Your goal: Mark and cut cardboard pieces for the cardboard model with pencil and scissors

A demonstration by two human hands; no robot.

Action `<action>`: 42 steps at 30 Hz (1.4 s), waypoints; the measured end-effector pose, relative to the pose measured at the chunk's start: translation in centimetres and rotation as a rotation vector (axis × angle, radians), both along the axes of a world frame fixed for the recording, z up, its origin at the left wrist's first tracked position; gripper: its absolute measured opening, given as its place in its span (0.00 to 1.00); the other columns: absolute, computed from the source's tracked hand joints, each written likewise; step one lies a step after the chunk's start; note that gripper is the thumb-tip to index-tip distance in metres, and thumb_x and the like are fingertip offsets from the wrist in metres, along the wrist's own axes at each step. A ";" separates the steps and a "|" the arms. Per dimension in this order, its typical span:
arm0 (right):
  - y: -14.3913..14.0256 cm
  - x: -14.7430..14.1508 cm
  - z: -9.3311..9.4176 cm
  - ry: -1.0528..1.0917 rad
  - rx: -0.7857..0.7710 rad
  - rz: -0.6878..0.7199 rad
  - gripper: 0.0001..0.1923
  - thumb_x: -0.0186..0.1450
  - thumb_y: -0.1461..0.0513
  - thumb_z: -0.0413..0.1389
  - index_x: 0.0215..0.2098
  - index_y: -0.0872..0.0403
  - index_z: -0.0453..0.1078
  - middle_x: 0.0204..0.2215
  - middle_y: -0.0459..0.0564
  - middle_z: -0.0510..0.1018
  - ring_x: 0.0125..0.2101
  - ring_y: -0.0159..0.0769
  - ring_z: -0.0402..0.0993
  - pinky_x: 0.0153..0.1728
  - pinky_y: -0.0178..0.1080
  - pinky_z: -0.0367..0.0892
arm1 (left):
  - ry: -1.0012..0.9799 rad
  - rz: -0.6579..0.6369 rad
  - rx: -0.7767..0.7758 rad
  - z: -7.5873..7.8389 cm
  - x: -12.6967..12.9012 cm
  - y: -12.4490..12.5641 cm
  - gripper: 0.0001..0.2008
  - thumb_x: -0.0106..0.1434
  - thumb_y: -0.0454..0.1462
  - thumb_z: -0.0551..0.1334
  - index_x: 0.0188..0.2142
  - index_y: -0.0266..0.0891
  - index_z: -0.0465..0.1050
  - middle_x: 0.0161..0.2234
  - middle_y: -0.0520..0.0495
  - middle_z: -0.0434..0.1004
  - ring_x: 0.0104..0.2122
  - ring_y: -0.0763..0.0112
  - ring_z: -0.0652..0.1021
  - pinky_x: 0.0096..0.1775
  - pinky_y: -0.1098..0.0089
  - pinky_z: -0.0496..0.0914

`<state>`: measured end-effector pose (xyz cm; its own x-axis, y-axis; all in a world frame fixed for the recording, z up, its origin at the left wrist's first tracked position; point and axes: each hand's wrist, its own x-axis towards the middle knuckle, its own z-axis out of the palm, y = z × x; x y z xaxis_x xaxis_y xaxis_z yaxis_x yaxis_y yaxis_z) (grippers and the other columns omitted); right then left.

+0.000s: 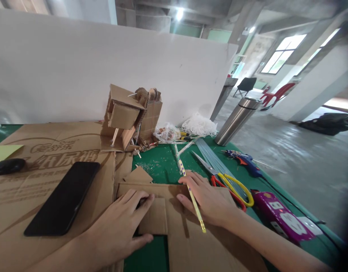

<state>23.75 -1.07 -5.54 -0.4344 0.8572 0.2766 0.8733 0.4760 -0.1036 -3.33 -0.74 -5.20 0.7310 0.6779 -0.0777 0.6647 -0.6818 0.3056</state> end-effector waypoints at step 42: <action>-0.2 -4.7 -2.3 1.049 -0.582 -0.346 0.20 0.64 0.50 0.52 0.19 0.51 0.61 0.16 0.41 0.70 0.13 0.27 0.66 0.12 0.27 0.59 | -0.039 0.024 0.022 -0.3 0.3 0.5 0.32 0.57 0.39 0.68 0.61 0.40 0.65 0.52 0.40 0.70 0.53 0.48 0.69 0.54 0.45 0.68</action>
